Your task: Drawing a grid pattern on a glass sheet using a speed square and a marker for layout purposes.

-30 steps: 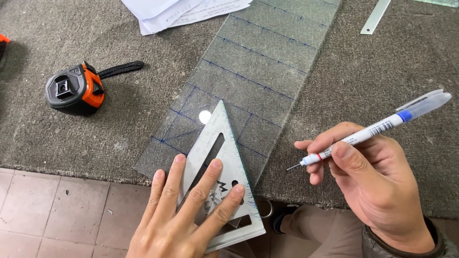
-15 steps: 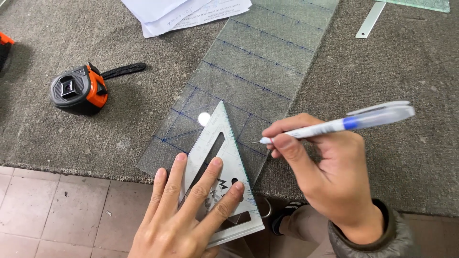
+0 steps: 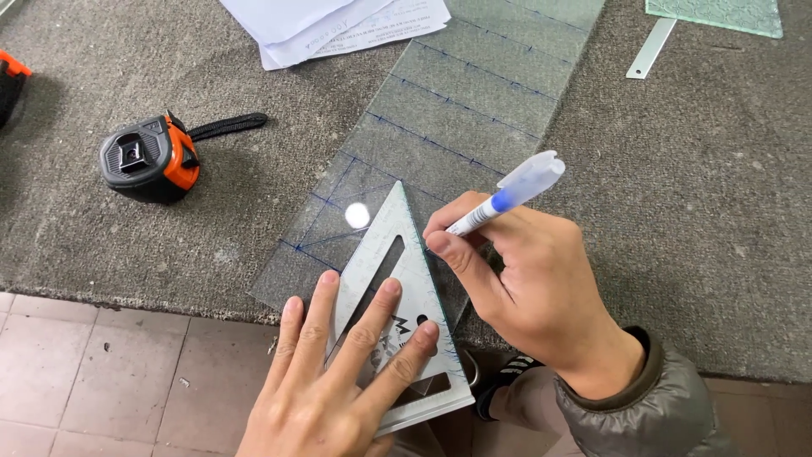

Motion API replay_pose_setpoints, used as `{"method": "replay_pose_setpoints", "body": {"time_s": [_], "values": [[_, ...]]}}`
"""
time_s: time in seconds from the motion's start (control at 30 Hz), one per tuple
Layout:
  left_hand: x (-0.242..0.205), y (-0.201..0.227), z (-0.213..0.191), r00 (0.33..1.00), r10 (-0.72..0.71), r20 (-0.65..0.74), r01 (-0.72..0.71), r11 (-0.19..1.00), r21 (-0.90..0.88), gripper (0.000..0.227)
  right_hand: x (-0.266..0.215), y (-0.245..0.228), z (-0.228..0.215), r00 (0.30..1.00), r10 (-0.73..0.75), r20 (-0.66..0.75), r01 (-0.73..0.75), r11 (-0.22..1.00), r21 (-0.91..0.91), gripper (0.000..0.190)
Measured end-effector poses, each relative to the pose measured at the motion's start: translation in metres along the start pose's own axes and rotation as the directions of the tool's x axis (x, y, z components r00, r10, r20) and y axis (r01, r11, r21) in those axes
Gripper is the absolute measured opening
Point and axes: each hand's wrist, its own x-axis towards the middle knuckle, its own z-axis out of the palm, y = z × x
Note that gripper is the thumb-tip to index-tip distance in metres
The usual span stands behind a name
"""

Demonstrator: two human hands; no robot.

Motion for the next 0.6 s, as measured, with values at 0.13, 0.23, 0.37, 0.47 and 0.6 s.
{"method": "replay_pose_setpoints", "body": {"time_s": [0.13,0.23,0.37,0.47,0.6], "values": [[-0.001,-0.001,0.001,1.0,0.012,-0.013,-0.012,1.0,0.009,0.054,0.0,-0.001,0.002,1.0,-0.001,-0.001,0.001,1.0,-0.01,0.022],[-0.003,-0.002,0.001,1.0,0.023,0.001,-0.023,1.0,0.014,0.057,-0.001,-0.001,0.003,1.0,-0.003,0.003,0.003,1.0,-0.023,0.022],[-0.004,-0.005,0.002,0.998,0.052,0.023,-0.052,0.998,0.024,0.073,-0.001,-0.004,0.002,1.0,-0.008,0.018,0.008,1.0,-0.023,0.021],[-0.005,-0.005,0.002,0.998,0.051,0.029,-0.052,0.998,0.024,0.073,-0.006,-0.007,-0.002,0.999,-0.005,0.051,0.006,1.0,-0.025,0.022],[-0.004,-0.005,0.002,0.998,0.061,0.032,-0.062,0.997,0.034,0.073,-0.013,-0.014,-0.009,0.997,0.003,0.077,-0.003,1.0,0.003,0.021]]}}
